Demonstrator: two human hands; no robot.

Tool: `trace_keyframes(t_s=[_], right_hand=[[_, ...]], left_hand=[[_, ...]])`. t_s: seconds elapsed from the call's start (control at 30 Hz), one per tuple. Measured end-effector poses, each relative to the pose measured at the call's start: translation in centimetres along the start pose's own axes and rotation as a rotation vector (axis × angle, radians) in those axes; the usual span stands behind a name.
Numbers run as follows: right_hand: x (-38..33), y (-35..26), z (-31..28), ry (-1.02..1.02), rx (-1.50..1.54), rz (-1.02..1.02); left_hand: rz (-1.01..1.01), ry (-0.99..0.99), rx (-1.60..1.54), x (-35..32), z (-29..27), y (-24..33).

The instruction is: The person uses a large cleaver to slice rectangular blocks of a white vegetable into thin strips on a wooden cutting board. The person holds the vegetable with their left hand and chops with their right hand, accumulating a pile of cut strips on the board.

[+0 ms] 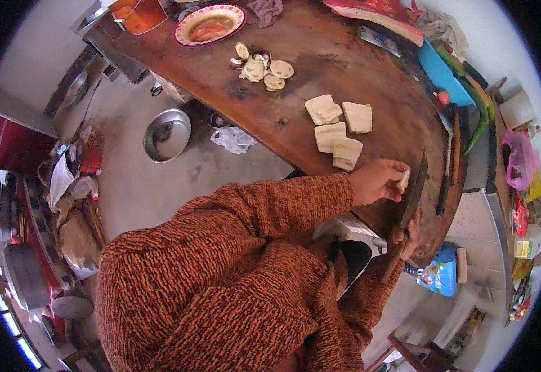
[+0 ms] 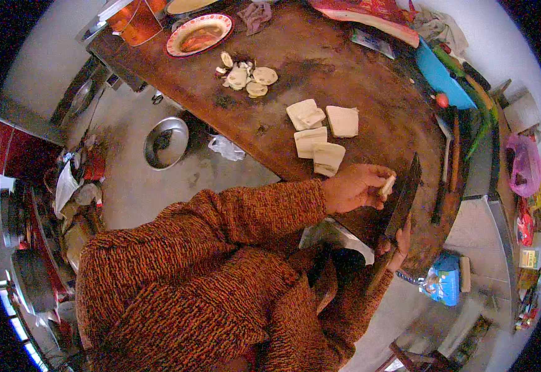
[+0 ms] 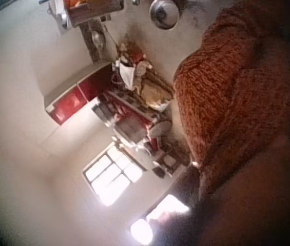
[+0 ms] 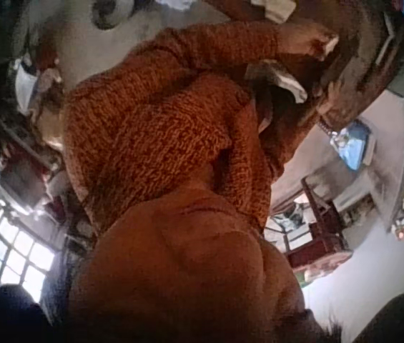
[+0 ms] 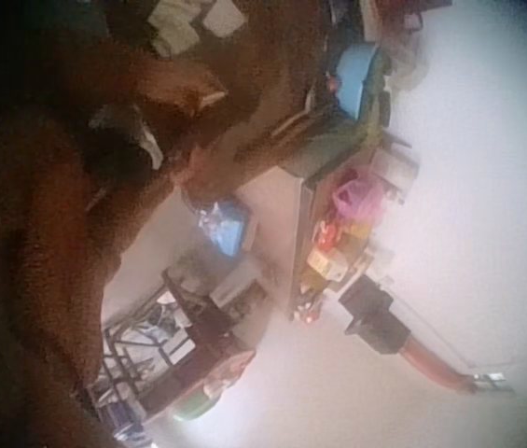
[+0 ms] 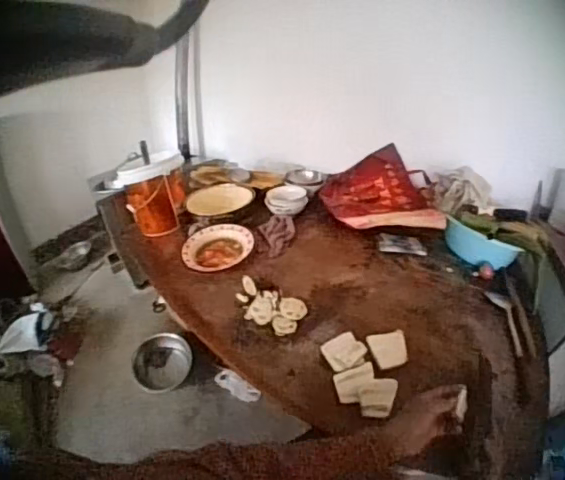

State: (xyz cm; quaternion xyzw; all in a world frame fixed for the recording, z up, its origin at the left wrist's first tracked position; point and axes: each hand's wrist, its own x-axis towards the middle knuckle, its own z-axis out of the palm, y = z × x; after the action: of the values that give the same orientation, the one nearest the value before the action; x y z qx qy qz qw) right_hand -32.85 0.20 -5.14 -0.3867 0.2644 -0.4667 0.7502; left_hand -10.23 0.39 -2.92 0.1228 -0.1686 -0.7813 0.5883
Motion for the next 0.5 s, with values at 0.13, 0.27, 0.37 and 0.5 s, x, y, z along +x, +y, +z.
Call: trace_keyframes(t_s=[0.13, 0.27, 0.37, 0.5], right_hand=[[-0.1, -0.1, -0.7, -0.024, 0.017, -0.020], [-0.2, -0.4, -2.1, 0.040, -0.016, -0.009], [0.3, 0.7, -3.7, 0.075, -0.150, -0.092], [0.0, -0.2, 0.8, 0.160, 0.010, 0.000]], left_hand=[[0.265, 0.119, 0.259, -3.3, 0.4, 5.4], [0.549, 0.427, 0.484, -6.0, -2.4, 13.0], [0.717, 0.699, 0.681, -8.3, -6.6, 18.0], [0.869, 1.146, 1.230, -10.9, -12.1, 20.9]])
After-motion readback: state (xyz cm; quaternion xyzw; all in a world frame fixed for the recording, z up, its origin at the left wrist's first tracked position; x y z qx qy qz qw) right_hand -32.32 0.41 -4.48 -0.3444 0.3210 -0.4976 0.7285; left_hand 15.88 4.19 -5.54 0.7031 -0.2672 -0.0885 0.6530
